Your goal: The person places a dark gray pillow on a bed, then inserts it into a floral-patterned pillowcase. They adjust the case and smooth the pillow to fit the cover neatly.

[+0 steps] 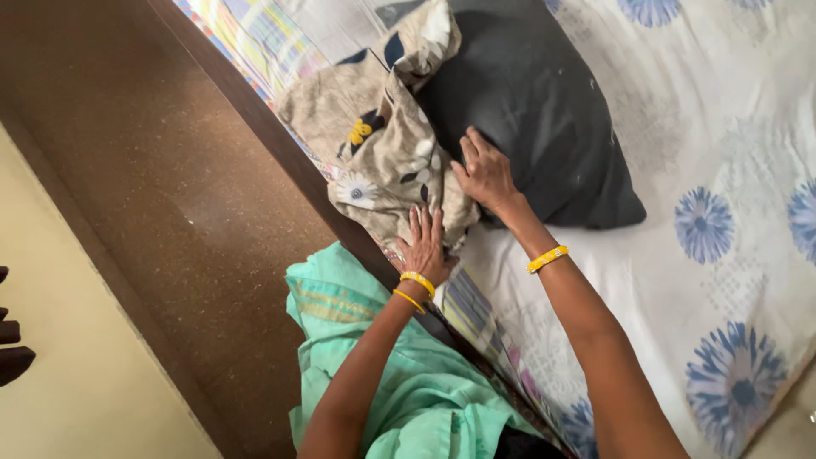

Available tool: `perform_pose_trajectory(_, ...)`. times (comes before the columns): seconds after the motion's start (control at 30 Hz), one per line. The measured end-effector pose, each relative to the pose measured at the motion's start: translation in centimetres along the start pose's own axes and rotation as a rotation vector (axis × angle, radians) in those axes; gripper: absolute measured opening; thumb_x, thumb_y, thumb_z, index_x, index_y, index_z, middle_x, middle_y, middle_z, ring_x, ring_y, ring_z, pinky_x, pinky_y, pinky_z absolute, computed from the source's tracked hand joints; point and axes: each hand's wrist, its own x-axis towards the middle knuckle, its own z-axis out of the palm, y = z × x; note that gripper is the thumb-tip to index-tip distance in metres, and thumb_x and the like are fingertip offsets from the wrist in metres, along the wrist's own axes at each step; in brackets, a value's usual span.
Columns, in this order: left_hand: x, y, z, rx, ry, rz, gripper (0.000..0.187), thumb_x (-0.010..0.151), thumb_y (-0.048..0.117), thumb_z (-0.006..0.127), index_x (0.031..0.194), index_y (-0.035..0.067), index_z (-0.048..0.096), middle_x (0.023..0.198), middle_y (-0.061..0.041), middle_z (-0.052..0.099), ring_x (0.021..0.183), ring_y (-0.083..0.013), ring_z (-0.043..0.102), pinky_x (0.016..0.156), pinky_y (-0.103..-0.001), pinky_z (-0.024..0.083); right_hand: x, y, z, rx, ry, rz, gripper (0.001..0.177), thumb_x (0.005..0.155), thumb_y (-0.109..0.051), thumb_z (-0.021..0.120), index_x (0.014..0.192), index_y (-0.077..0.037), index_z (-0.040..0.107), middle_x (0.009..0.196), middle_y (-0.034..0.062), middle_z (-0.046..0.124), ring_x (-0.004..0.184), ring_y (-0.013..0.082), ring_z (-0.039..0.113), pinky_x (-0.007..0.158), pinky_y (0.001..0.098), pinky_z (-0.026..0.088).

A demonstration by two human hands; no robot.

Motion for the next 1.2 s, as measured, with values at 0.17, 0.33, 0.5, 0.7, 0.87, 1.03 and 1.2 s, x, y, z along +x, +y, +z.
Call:
perform_pose_trajectory(0.17, 0.4, 0.4, -0.5, 0.068, -0.045, -0.037, 0.108, 0.077, 0.027, 0.082, 0.162, 0.032, 0.017, 0.167, -0.016, 0.018, 0.156, -0.0406, 0.011, 0.103, -0.082, 0.03, -2.4, 0.2, -1.5, -0.381, -0.093, 0.19, 0.087, 0.078, -0.037, 0.08, 0.142, 0.01, 0.045, 0.152, 0.0337, 0.036, 0.139, 0.0451, 0.042, 0.111, 0.0524, 0.043)
perform_pose_trajectory(0.33, 2.4, 0.2, 1.2, 0.251, -0.039, -0.011, 0.103, 0.084, 0.01, 0.073, 0.165, 0.033, 0.014, 0.166, -0.027, 0.012, 0.151, -0.0521, 0.009, 0.093, -0.087, 0.031, 0.2, 4.9, 1.1, -0.41, -0.051, 0.466, 0.076, 0.081, -0.013, 0.07, 0.147, 0.013, 0.043, 0.153, 0.0345, 0.039, 0.138, 0.0439, 0.048, 0.102, 0.0457, 0.051)
perform_pose_trajectory(0.5, 4.7, 1.4, 0.2, 0.253, -0.258, -0.174, 0.116, 0.076, 0.015, 0.08, 0.163, 0.038, 0.007, 0.169, -0.024, 0.003, 0.153, -0.0522, 0.005, 0.1, -0.083, 0.03, 2.4, 8.6, 1.0, -0.227, 0.21, 0.392, 0.03, 0.077, 0.0, 0.063, 0.107, 0.001, 0.062, 0.103, 0.0231, 0.068, 0.087, 0.0413, 0.068, 0.073, 0.0507, 0.056)
perform_pose_trajectory(0.7, 5.3, 2.1, -0.5, 0.385, -0.301, -0.186, 0.124, 0.075, 0.03, 0.089, 0.165, 0.036, 0.004, 0.168, -0.027, 0.004, 0.151, -0.0556, 0.008, 0.099, -0.084, 0.032, 2.5, 13.6, -11.8, -0.153, 0.58, 0.216, 0.031, 0.07, 0.006, 0.058, 0.1, 0.001, 0.065, 0.087, 0.0223, 0.067, 0.078, 0.0458, 0.064, 0.066, 0.0538, 0.049)
perform_pose_trajectory(0.87, 6.1, 0.8, 1.4, 0.348, -0.286, -0.203, 0.126, 0.074, 0.035, 0.091, 0.164, 0.039, 0.003, 0.167, -0.029, 0.007, 0.151, -0.056, 0.008, 0.098, -0.083, 0.031, -1.8, 15.9, -25.3, -0.102, 0.733, 0.425, 0.023, 0.08, 0.002, 0.061, 0.101, -0.004, 0.068, 0.092, 0.0171, 0.07, 0.089, 0.0424, 0.068, 0.077, 0.0507, 0.053)
perform_pose_trajectory(1.03, 7.4, -2.8, 5.8, 0.382, -0.373, -0.165, 0.113, 0.08, 0.054, 0.08, 0.164, 0.037, 0.006, 0.171, -0.01, 0.009, 0.155, -0.0459, 0.012, 0.102, -0.089, 0.02, -14.6, 9.4, -30.5, -0.084, -0.144, 0.167, 0.043, 0.059, -0.016, 0.088, 0.1, -0.009, 0.078, 0.106, 0.0146, 0.079, 0.093, 0.035, 0.074, 0.086, 0.0455, 0.051)
perform_pose_trajectory(1.2, 9.4, -5.2, 8.4, 0.412, -0.516, -0.168, 0.088, 0.087, 0.065, 0.065, 0.161, 0.038, 0.025, 0.173, 0.001, 0.016, 0.158, -0.0375, 0.017, 0.104, -0.09, 0.013, -19.4, 5.2, -28.9, 0.279, -0.107, 0.837, 0.06, 0.086, -0.051, 0.075, 0.119, -0.001, 0.073, 0.106, 0.0174, 0.078, 0.099, 0.027, 0.079, 0.089, 0.0359, 0.059)
